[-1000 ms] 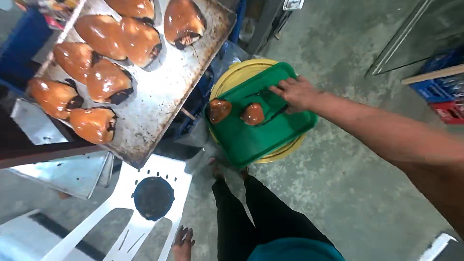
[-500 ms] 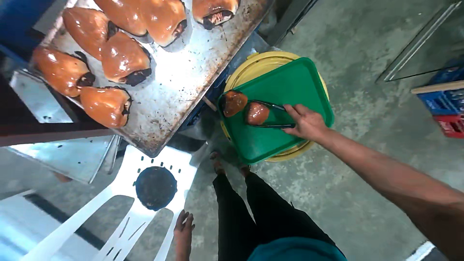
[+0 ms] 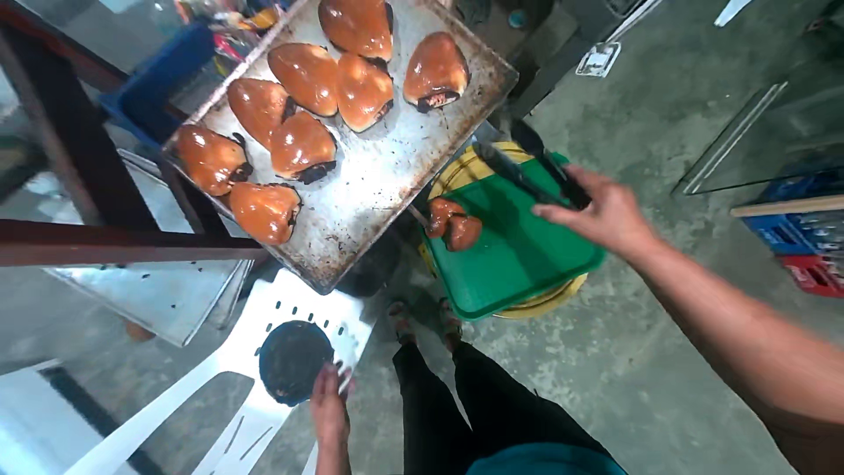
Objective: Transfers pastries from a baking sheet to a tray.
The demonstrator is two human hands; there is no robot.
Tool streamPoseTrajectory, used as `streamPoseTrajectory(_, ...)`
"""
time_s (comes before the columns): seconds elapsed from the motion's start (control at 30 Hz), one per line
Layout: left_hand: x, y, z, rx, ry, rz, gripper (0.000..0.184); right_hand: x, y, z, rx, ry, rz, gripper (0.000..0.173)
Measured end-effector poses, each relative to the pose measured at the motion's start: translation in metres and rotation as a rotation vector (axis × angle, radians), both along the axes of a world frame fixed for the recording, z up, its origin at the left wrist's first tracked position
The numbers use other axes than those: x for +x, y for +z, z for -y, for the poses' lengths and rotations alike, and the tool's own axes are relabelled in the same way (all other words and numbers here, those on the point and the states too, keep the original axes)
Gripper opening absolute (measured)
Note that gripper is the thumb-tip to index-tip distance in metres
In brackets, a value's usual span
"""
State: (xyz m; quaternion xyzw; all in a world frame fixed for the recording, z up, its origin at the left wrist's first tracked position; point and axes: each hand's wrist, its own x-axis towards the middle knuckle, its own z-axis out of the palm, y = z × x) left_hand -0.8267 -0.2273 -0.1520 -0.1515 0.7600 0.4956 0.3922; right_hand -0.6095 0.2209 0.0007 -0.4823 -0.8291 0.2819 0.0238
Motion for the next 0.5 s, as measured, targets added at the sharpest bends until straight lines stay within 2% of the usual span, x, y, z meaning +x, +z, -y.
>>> streamPoseTrajectory(0.03,-0.012,0.012,-0.026,0.081,0.015,-0.043,0.046,-0.019,0.014,-0.004,0.036,-0.011,0.002,0.074)
streamPoseTrajectory(0.1,-0.034,0.039,-0.078,0.232,0.024,-0.097,0.048,-0.066,0.032,-0.013,0.072,-0.053,0.096,0.085)
streamPoseTrajectory(0.17,-0.047,0.064,-0.118,0.319,0.007,-0.135,0.050,-0.111,0.037,-0.018,0.066,-0.111,0.219,0.100)
streamPoseTrajectory(0.23,-0.051,0.079,-0.143,0.371,0.044,-0.157,0.046,-0.142,0.033,-0.019,0.043,-0.145,0.328,0.102)
streamPoseTrajectory(0.33,-0.051,0.088,-0.160,0.404,0.128,-0.149,0.038,-0.152,0.020,-0.021,0.016,-0.173,0.277,0.091)
streamPoseTrajectory(0.4,-0.050,0.088,-0.163,0.393,0.177,-0.129,0.037,-0.144,0.008,-0.028,-0.092,-0.239,0.040,0.075)
streamPoseTrajectory(0.5,-0.052,0.085,-0.158,0.369,0.191,-0.100,0.040,-0.123,0.002,-0.041,-0.413,-0.324,-0.330,0.048)
